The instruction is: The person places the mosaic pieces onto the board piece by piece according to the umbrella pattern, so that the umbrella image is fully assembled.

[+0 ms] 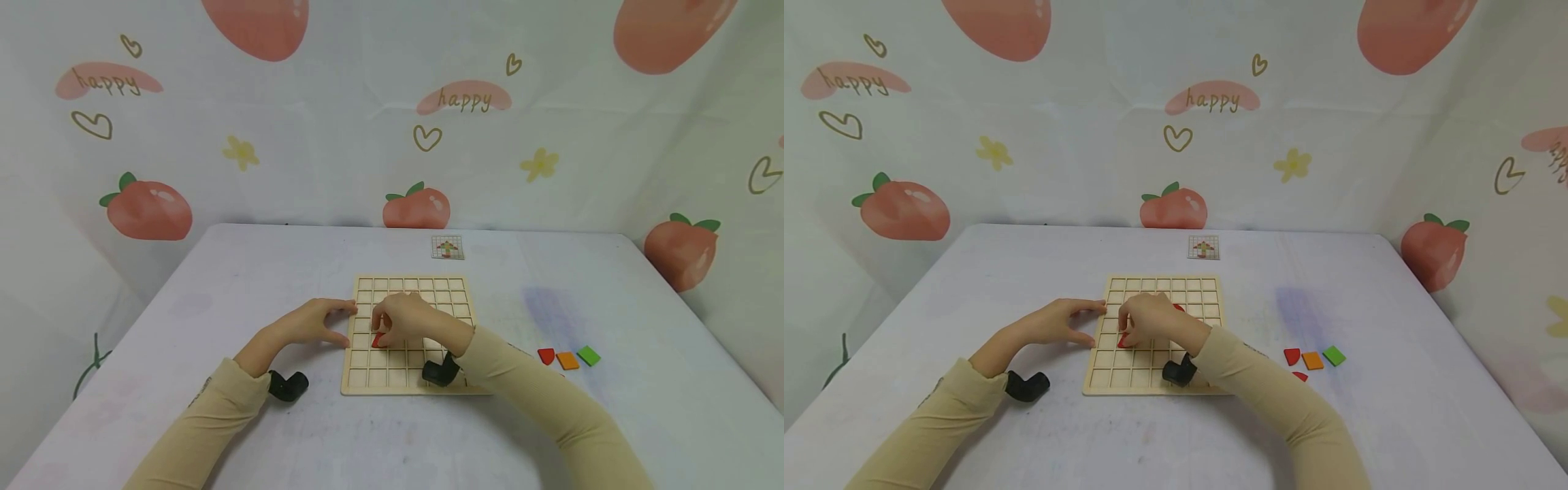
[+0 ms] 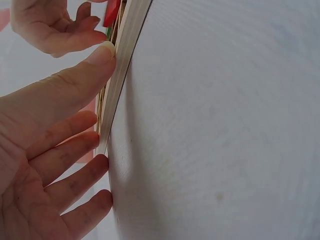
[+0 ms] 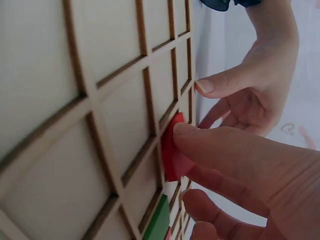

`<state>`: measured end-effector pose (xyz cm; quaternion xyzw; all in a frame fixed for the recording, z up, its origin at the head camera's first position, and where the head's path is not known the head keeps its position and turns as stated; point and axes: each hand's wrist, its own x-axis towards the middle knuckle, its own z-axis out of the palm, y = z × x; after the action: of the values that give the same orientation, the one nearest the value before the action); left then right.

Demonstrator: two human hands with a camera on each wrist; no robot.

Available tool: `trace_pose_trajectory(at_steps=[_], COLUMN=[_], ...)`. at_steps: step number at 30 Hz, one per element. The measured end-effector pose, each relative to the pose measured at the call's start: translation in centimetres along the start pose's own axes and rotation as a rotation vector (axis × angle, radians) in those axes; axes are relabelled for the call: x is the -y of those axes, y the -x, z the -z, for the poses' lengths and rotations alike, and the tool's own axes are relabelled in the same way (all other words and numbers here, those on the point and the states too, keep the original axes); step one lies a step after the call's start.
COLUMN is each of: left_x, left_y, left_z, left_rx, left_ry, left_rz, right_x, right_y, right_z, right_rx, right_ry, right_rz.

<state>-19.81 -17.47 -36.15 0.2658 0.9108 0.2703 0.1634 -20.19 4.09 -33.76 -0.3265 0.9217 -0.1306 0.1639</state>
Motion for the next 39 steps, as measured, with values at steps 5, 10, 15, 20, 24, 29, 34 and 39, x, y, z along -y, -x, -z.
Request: trace_pose_trajectory(at_steps=[5, 10, 15, 20, 24, 29, 34, 39], left_x=[-0.04, -0.08, -0.15, -0.16, -0.19, -0.20, -0.23, -0.18], left_y=[0.08, 0.01, -0.04, -0.09, -0.05, -0.05, -0.03, -0.01], left_z=[0.01, 0.00, 0.03, 0.07, 0.08, 0.09, 0.09, 0.04], left_rx=[0.001, 0.003, 0.006, 0.002, 0.001, 0.003, 0.005, 0.003], left_ry=[0.001, 0.000, -0.003, -0.007, -0.002, 0.001, -0.002, 0.000], left_rz=[0.005, 0.011, 0.018, 0.008, 0.006, 0.008, 0.015, 0.014], right_x=[-0.07, -0.20, -0.31, -0.36, -0.24, -0.08, -0.12, -0.14], right_y=[0.07, 0.11, 0.12, 0.03, 0.03, 0.05, 0.03, -0.06], right_z=[-0.16, -0.29, -0.36, -0.44, -0.45, -0.46, -0.57, -0.57], right_rx=[0.011, -0.005, -0.019, -0.023, -0.024, -0.017, -0.024, -0.014], right_ry=[-0.020, -0.019, -0.030, -0.024, -0.020, -0.026, -0.035, -0.021], right_rz=[0.007, 0.023, 0.030, 0.046, 0.054, 0.057, 0.079, 0.091])
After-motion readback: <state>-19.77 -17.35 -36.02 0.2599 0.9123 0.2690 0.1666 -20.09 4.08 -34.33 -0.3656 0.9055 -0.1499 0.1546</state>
